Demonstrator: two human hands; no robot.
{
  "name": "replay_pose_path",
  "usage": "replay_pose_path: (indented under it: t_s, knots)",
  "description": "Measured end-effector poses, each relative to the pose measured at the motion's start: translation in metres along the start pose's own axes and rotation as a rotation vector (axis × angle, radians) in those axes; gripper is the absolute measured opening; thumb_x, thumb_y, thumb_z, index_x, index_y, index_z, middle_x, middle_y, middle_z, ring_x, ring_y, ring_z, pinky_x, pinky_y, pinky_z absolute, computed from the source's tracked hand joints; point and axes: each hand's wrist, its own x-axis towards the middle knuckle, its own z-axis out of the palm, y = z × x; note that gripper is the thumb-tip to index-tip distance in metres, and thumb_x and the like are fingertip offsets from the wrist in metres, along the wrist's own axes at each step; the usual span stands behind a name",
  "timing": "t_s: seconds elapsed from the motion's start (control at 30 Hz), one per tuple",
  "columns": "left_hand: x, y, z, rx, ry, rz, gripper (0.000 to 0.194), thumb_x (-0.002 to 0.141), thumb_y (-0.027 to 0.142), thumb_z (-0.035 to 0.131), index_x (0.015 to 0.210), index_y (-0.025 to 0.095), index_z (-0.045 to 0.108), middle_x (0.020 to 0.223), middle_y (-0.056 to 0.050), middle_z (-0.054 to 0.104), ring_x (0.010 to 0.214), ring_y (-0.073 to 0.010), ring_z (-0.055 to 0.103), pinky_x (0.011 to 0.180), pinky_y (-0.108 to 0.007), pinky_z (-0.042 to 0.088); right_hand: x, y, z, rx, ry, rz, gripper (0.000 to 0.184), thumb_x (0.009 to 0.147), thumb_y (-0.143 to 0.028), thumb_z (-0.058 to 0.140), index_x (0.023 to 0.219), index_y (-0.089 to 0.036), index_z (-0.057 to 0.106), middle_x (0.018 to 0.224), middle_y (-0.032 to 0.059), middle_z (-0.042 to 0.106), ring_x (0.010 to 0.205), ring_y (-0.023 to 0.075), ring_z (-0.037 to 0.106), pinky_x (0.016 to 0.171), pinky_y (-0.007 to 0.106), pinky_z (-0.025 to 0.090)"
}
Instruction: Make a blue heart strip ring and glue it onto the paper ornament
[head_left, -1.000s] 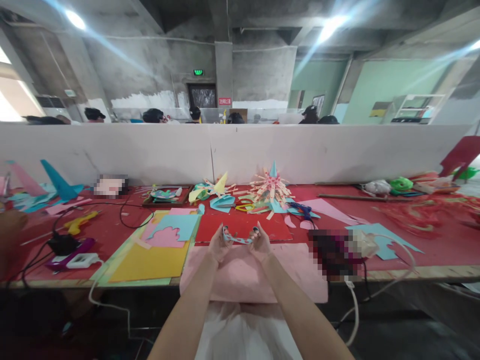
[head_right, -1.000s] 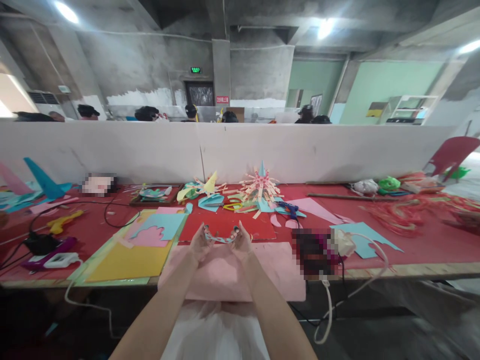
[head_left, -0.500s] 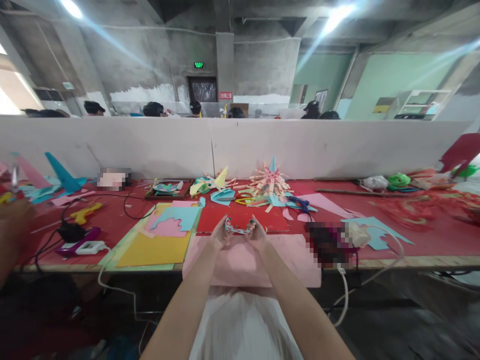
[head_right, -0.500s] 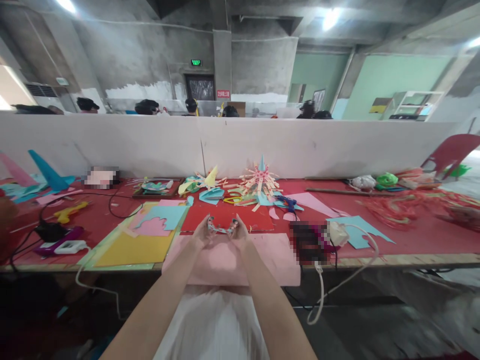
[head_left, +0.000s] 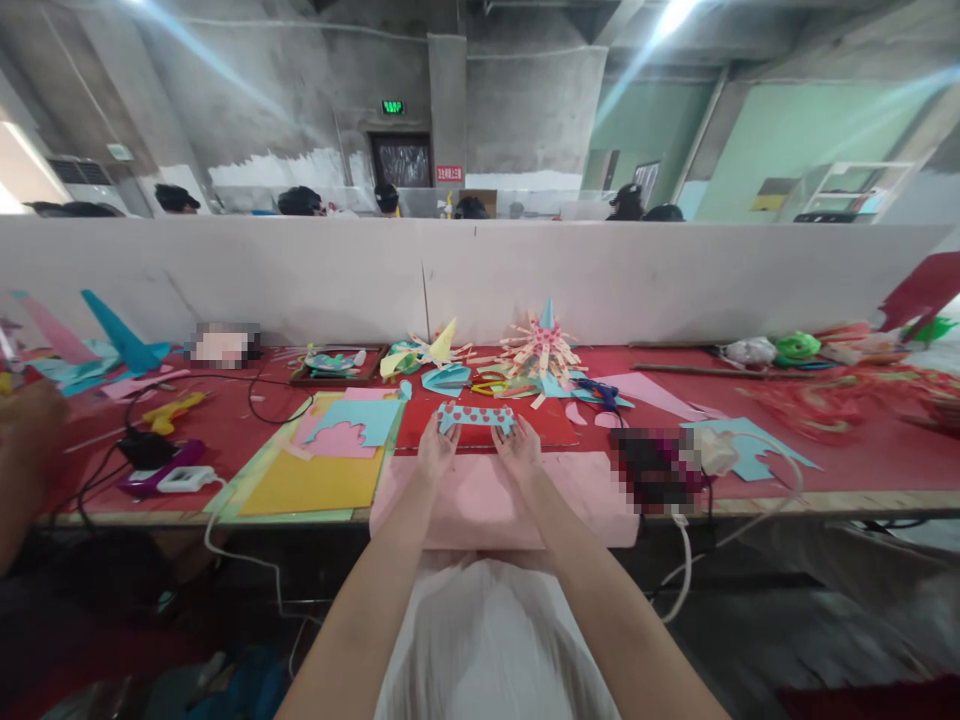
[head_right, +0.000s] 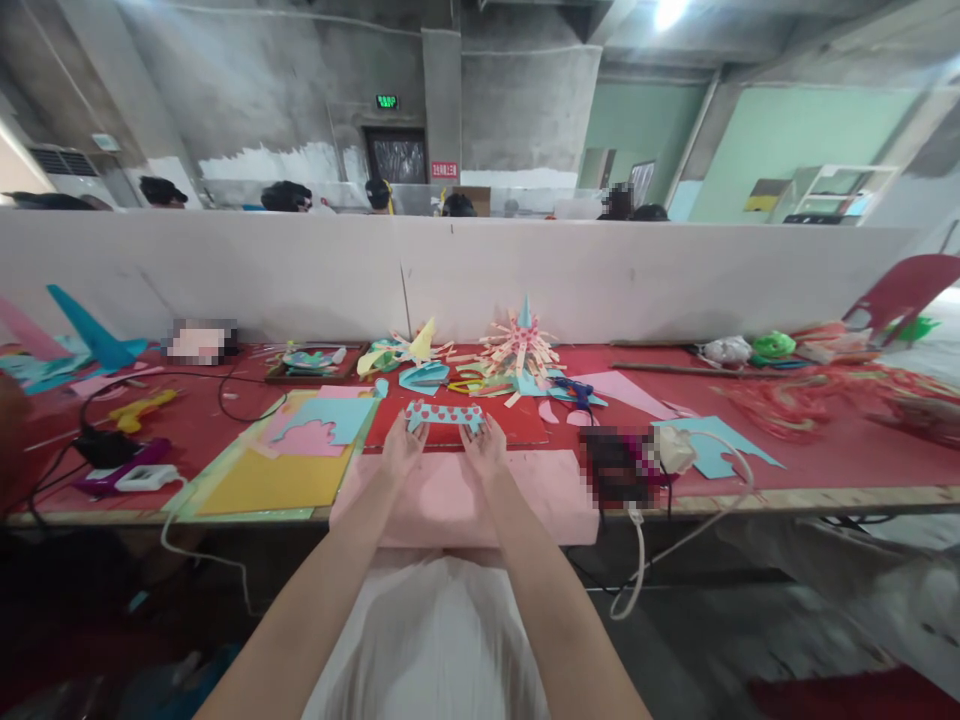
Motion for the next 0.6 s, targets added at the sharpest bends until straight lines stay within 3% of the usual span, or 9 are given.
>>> replay_pose_path:
  t_s: [0.1, 0.2, 0.3, 0.43, 0.5, 0.6]
  knots:
    - [-0.002, 0.003, 0.0, -0.02, -0.049, 0.025, 0.012, 0.084, 0.023, 0.05, 0.076, 0.021, 0.059, 0.079, 0.001, 0.064, 0.074, -0.0103, 0.062, 0.082, -0.029, 0.05, 0.005, -0.001, -0.005, -0.077, -0.037, -0.065, 0.009, 0.074, -0.022, 0.043, 0.07, -0.023, 0.05, 0.07, -0.0003, 0.063, 0.074, 0.0143, 0.064, 0.091, 0.041, 0.05]
    - [-0.002, 0.005, -0.003, -0.01, -0.018, 0.042, 0.019, 0.086, 0.025, 0.046, 0.07, 0.021, 0.057, 0.072, 0.001, 0.06, 0.069, -0.0105, 0.06, 0.084, -0.033, 0.049, 0.009, 0.0, -0.008, -0.124, -0.05, -0.125, 0.011, 0.067, -0.015, 0.041, 0.067, -0.024, 0.047, 0.068, -0.0005, 0.062, 0.074, 0.0153, 0.064, 0.094, 0.046, 0.049]
    - [0.001, 0.004, -0.004, 0.164, 0.026, 0.136, 0.027, 0.089, 0.024, 0.039, 0.07, 0.02, 0.057, 0.074, 0.0, 0.059, 0.071, -0.0099, 0.059, 0.084, -0.033, 0.049, 0.01, 0.004, -0.009, -0.112, -0.068, -0.137, 0.023, 0.059, -0.008, 0.041, 0.073, -0.023, 0.052, 0.075, -0.001, 0.064, 0.078, 0.0142, 0.065, 0.097, 0.046, 0.046]
    - [0.004, -0.003, -0.003, 0.538, 0.04, 0.192, 0.022, 0.09, 0.031, 0.045, 0.099, 0.016, 0.06, 0.1, -0.006, 0.061, 0.088, -0.0146, 0.059, 0.083, -0.036, 0.05, 0.009, 0.009, -0.007, -0.15, -0.07, -0.112, 0.039, 0.053, -0.002, 0.042, 0.081, -0.023, 0.058, 0.087, -0.0018, 0.067, 0.09, 0.0144, 0.065, 0.101, 0.046, 0.043]
    - [0.004, -0.008, -0.002, 0.595, 0.034, 0.195, 0.031, 0.088, 0.034, 0.051, 0.112, 0.016, 0.055, 0.113, -0.009, 0.057, 0.096, -0.0175, 0.057, 0.083, -0.038, 0.05, 0.009, 0.011, -0.004, -0.166, -0.073, -0.098, 0.041, 0.053, 0.0, 0.044, 0.084, -0.022, 0.061, 0.092, -0.0014, 0.068, 0.096, 0.0157, 0.064, 0.101, 0.046, 0.043]
    - [0.002, -0.014, -0.002, 0.698, 0.026, 0.207, 0.034, 0.088, 0.034, 0.051, 0.116, 0.016, 0.053, 0.117, -0.009, 0.055, 0.1, -0.0188, 0.056, 0.084, -0.04, 0.05, 0.009, 0.014, -0.001, -0.182, -0.105, -0.098, 0.035, 0.06, -0.003, 0.052, 0.087, -0.021, 0.064, 0.098, 0.0002, 0.069, 0.102, 0.0171, 0.063, 0.101, 0.042, 0.043]
